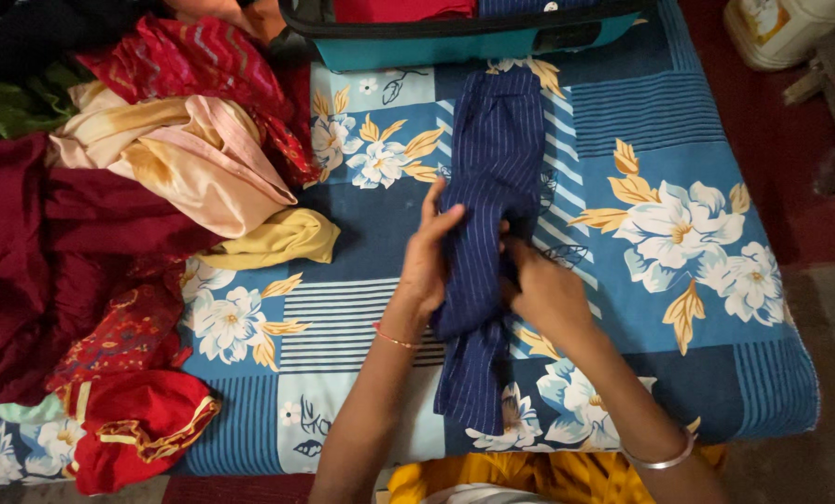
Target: The person folds a blue shirt and green pants on a bed, placing the folded items into a suitcase.
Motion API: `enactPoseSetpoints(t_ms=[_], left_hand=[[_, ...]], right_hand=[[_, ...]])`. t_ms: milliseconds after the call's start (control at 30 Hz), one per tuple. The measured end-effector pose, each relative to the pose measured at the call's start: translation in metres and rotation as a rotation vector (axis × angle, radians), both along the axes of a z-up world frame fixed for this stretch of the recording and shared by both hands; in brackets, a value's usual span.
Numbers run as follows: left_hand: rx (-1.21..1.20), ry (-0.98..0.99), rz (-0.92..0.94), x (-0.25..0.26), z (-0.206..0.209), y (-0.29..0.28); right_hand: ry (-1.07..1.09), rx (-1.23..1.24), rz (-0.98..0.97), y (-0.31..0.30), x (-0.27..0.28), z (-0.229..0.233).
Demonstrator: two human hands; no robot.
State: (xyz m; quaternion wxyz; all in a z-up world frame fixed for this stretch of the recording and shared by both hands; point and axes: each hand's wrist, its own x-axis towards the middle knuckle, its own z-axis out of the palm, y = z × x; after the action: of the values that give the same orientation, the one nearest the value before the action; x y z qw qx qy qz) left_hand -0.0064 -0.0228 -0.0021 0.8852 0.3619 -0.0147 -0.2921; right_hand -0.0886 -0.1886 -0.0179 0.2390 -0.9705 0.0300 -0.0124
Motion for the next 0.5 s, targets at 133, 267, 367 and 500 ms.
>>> enactPoseSetpoints(t_ms=[133,267,367,500], left_hand=[[0.282,0.056,-0.081,-0.018,-0.007,-0.017],[0.662,-1.112,0.219,-0.064,-0.01,-0.033],[0.843,-0.964,0.007,-0.092,-0.002,-0.008],[1.242,-0.449,-0.167,-0.102,0.007,0.016]], right_hand=[[0.022,0.223,-0.21,-0.028,-0.008,-0.022],[0.005,0.07,-0.301,-0.069,-0.03,-0.036],[0.023,0.176,-0.338,-0.076,-0.041,-0.043],[-0.09,0.681,-0.24,-0.071,-0.05,-0.033]])
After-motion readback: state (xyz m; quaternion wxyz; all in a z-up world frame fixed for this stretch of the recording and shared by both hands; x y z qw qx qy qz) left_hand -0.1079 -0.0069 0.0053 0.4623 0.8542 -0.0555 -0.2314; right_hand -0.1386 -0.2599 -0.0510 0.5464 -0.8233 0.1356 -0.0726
